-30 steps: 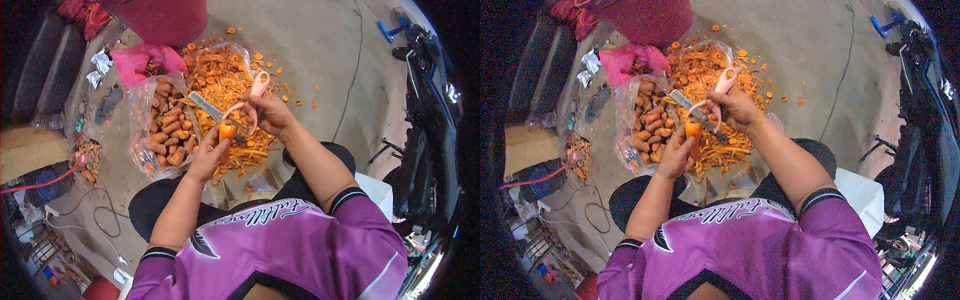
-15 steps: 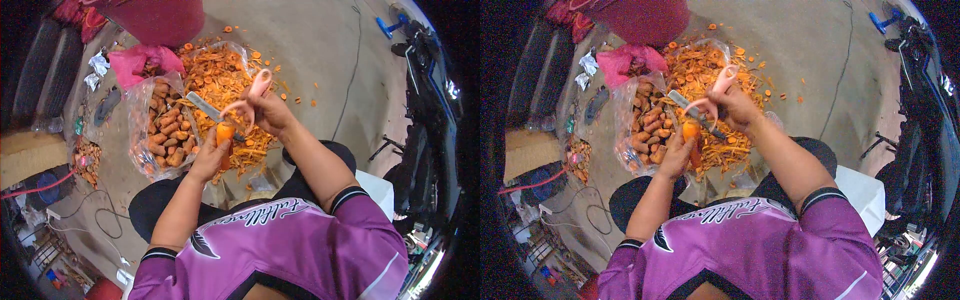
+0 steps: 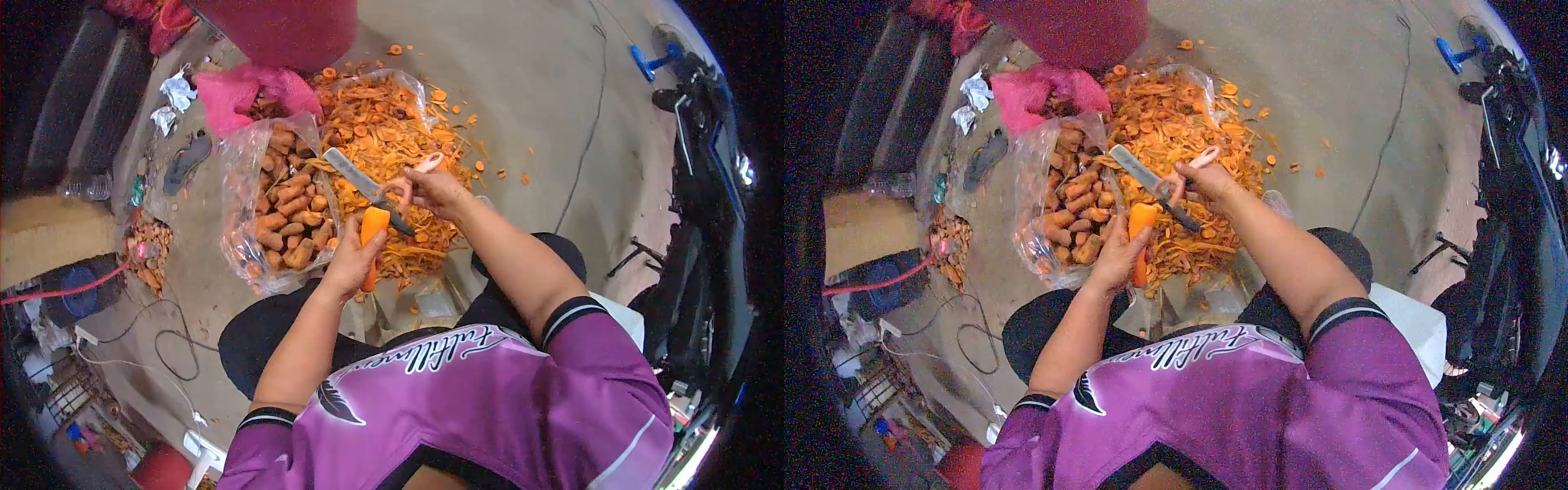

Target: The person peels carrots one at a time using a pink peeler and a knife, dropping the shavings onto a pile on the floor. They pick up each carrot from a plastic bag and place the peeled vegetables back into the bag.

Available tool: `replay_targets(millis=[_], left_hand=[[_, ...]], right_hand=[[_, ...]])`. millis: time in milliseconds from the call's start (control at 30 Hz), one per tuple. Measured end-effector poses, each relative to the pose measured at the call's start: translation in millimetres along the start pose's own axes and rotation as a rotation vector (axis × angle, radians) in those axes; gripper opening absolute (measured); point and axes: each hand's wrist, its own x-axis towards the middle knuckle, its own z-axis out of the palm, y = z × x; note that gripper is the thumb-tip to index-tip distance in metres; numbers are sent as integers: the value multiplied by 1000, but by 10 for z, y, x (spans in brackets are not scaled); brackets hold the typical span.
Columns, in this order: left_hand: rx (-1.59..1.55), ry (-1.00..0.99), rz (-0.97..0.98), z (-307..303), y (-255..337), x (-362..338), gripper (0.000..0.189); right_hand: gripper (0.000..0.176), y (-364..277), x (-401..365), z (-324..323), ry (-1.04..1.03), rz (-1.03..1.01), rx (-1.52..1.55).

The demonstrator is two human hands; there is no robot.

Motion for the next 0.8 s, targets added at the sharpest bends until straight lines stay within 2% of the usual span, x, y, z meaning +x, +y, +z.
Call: replay_targets(millis=[33, 67, 133, 200, 267, 367, 500, 533, 633, 733, 800], left_hand=[[8, 21, 4, -30, -10, -1, 32], [-43, 34, 41, -55, -43, 6, 31], [-126, 73, 122, -146, -106, 51, 30], [-270, 27, 99, -197, -19, -7, 29], [-437, -50, 12, -280, -1, -21, 29], [-615, -100, -30, -341, 72, -40, 32], [-417, -50, 93, -369, -15, -48, 40], [-389, -49, 106, -369, -4, -51, 40], [-300, -72, 145, -348, 81, -64, 39], [-279, -136, 127, -304, 167, -59, 39], [-163, -189, 157, -298, 221, -62, 40]], right_hand=[[15, 15, 102, 15, -5, 22, 91], [19, 74, 305, -65, -49, 72, 14], [23, 341, 769, -116, 45, 130, -782], [29, 567, 893, 17, 82, 52, -1308], [36, 813, 747, 184, 73, -171, -1568], [40, 1107, 804, 207, 153, -149, -1704], [41, 1097, 990, 50, -19, -100, -1740], [46, 1094, 986, 42, 56, -89, -1707], [39, 1017, 958, 16, 81, -134, -1653], [26, 786, 1012, 41, -35, 82, -1177], [26, 408, 639, 188, 42, 243, -735]])
